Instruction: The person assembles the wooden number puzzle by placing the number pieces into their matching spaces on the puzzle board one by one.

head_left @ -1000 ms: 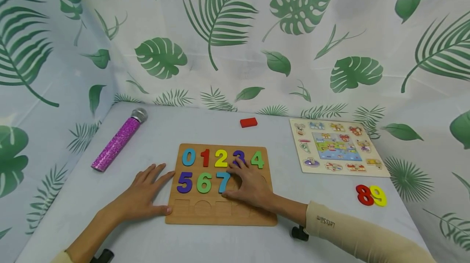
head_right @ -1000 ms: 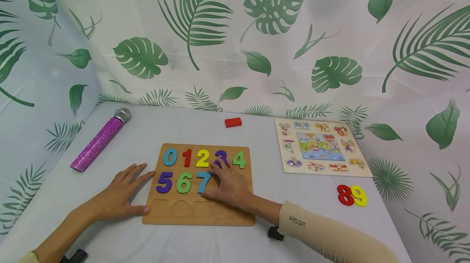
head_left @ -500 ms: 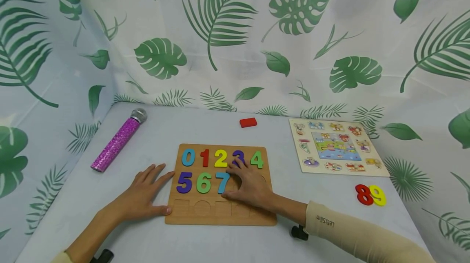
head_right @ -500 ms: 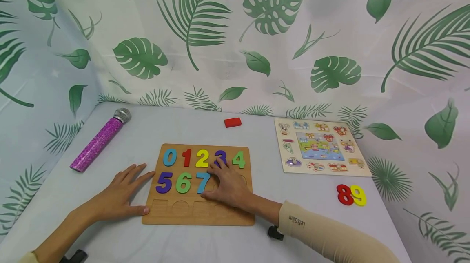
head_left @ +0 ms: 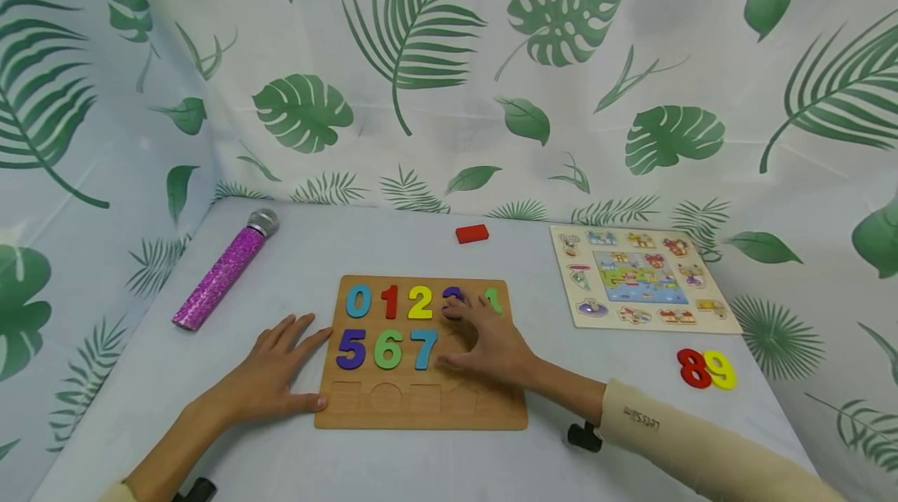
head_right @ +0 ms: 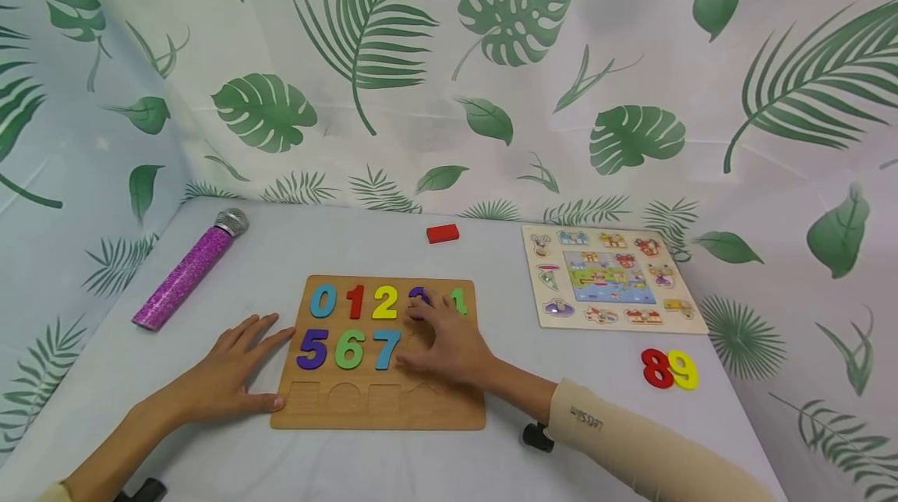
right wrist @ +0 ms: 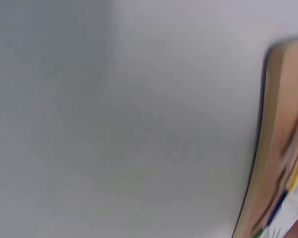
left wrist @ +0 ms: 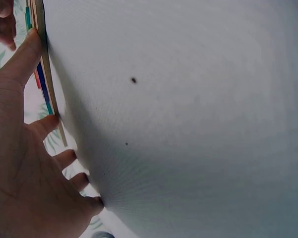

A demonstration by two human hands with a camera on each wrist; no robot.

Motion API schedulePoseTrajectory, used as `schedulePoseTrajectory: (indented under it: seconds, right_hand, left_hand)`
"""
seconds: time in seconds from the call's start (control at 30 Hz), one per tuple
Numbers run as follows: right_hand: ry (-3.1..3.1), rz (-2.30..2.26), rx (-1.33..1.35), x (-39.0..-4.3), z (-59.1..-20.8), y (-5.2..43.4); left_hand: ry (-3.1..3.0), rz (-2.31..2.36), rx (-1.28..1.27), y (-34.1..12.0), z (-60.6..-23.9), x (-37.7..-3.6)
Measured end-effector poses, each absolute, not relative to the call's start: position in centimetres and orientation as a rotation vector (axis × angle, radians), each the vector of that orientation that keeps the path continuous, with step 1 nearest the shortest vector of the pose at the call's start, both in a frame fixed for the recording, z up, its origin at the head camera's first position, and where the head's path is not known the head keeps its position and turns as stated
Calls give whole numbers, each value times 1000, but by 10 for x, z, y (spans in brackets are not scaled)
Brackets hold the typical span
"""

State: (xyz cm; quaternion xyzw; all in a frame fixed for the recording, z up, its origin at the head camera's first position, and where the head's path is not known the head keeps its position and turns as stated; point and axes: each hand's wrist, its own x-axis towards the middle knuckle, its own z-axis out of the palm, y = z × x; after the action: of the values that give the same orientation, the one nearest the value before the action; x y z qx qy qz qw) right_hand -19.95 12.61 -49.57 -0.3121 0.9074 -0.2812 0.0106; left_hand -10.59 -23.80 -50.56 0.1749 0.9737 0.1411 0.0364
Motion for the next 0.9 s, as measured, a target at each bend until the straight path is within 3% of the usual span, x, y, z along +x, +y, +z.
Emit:
schedulePoseTrajectory:
  seconds: [0.17,0.37,0.63,0.9]
  right_hand:
    - [2930,-898,-1030,-216,-487,172]
    - [2945,-831,-1106,-230,-484,260]
    - [3025,-727,-718,-213,-482,369]
    - [3066,-481,-464,-190,-482,439]
  left_hand:
    - [2985,426,523,-237,-505,-107]
    - [2984,436,530,-237,-504,-106]
    - [2977,440,542,-238,-505,-105]
    - [2982,455,551,-239,-504,-105]
